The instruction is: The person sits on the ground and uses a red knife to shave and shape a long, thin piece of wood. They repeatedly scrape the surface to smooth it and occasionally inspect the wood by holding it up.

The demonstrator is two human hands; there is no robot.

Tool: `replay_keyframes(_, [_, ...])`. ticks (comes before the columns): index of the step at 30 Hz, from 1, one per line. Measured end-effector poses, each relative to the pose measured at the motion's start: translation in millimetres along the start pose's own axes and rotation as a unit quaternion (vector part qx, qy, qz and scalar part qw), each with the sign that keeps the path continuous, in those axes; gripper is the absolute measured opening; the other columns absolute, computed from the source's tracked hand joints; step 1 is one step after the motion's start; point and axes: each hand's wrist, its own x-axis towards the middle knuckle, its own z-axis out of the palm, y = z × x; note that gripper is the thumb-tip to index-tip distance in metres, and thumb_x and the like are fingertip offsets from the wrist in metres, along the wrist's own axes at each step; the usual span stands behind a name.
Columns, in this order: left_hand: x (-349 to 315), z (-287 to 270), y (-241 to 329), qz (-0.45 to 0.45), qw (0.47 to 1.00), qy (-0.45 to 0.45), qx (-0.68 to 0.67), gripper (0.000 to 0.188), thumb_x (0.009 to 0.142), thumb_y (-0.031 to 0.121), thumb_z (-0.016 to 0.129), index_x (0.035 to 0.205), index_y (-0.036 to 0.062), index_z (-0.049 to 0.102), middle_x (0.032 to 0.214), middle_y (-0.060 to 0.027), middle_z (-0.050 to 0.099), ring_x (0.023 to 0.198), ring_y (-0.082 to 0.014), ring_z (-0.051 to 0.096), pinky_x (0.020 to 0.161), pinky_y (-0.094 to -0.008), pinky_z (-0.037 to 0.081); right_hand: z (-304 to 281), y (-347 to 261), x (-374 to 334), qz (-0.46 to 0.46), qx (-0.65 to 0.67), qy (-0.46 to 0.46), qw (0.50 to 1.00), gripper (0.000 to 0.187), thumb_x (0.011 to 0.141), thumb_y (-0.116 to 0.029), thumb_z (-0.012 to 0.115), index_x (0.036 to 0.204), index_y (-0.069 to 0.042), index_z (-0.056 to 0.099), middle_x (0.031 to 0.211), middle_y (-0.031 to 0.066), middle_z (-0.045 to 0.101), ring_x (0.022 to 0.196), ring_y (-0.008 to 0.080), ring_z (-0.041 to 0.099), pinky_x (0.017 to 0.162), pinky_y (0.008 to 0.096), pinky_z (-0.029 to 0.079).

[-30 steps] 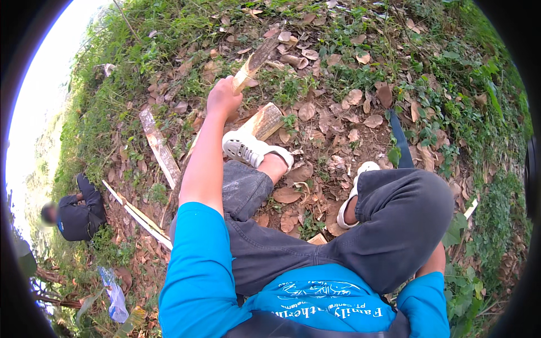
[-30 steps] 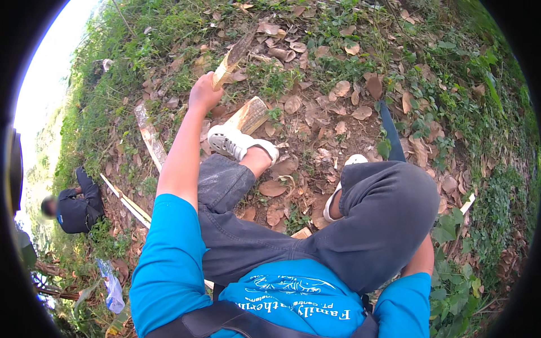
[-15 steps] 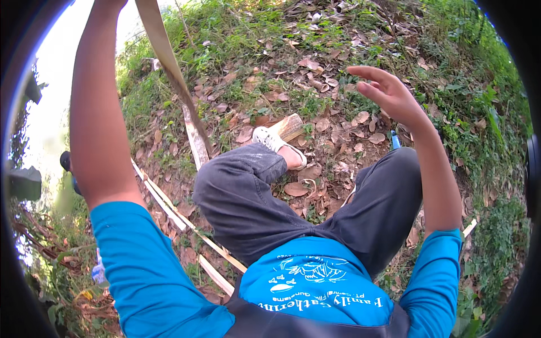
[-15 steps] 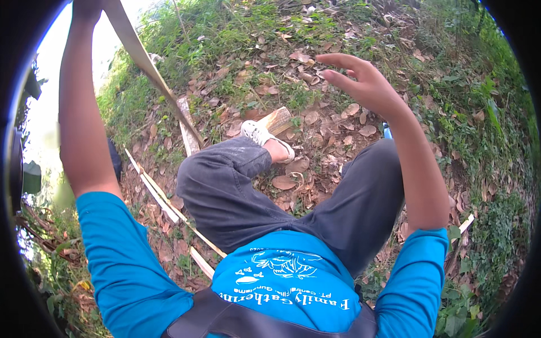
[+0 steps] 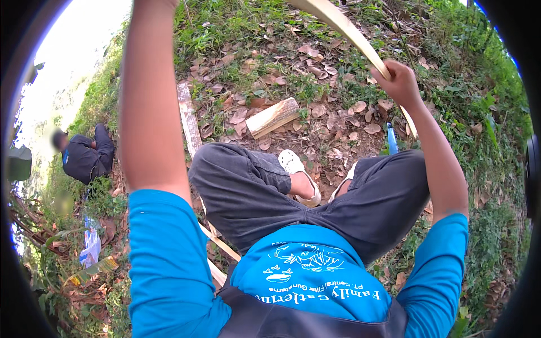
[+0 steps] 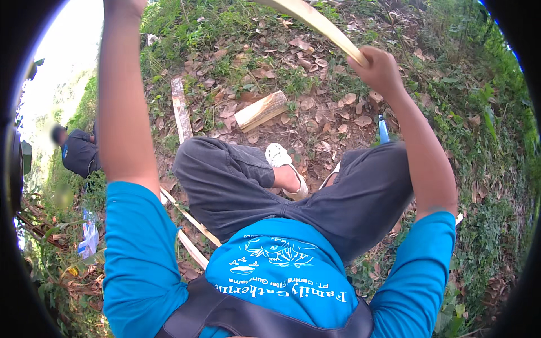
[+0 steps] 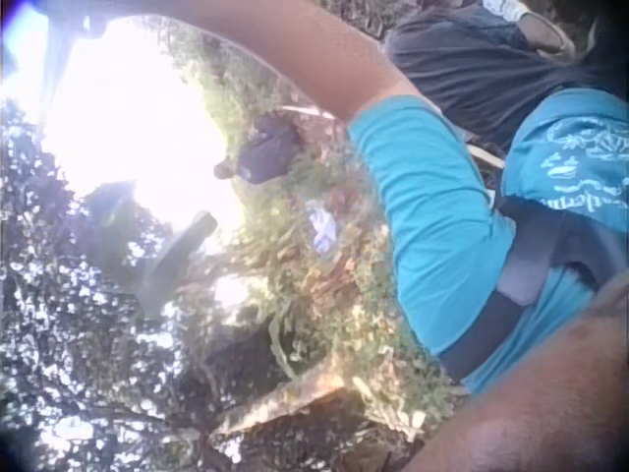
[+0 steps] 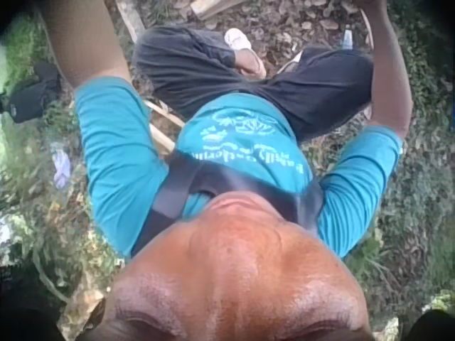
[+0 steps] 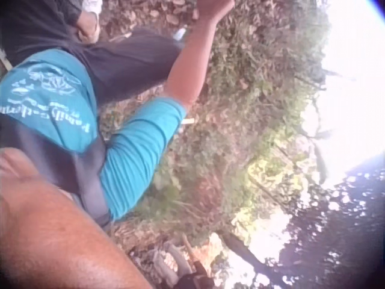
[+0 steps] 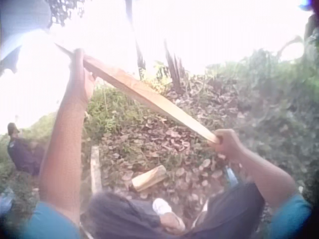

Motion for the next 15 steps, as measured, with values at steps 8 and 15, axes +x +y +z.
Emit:
replay_keyframes(8, [-345.5,26.4,-201.5,0.039,0.68,-0.459,0.571,0.111,0.073,0.079,0.073,0.153,0.008,0.043,0.152,-0.0156,0.046,0.146,-0.0339,0.038,0.125,-0.0539,0.024,-54.5,74.5,-135.6,0.122,-0.18,-0.172,0.961,0.018,0.072,-0.015,0.074,0.08,-0.001,0.068,0.076,0.0233,0.065,0.075,0.046,0.064,0.07,0.0498,0.051])
replay_keyframes(15, [-457.7,42.8,-291.4,-0.099,0.732,-0.489,0.464,0.064,0.063,0.034,0.091,0.116,0.0124,0.061,0.11,-0.0098,0.055,0.116,-0.032,0.055,0.097,-0.0502,0.046,-54.7,107.7,-190.4,0.213,-0.161,-0.264,0.927,0.017,0.073,-0.015,0.078,0.077,0.0,0.07,0.072,0.0234,0.065,0.068,0.0428,0.064,0.063,0.046,0.049])
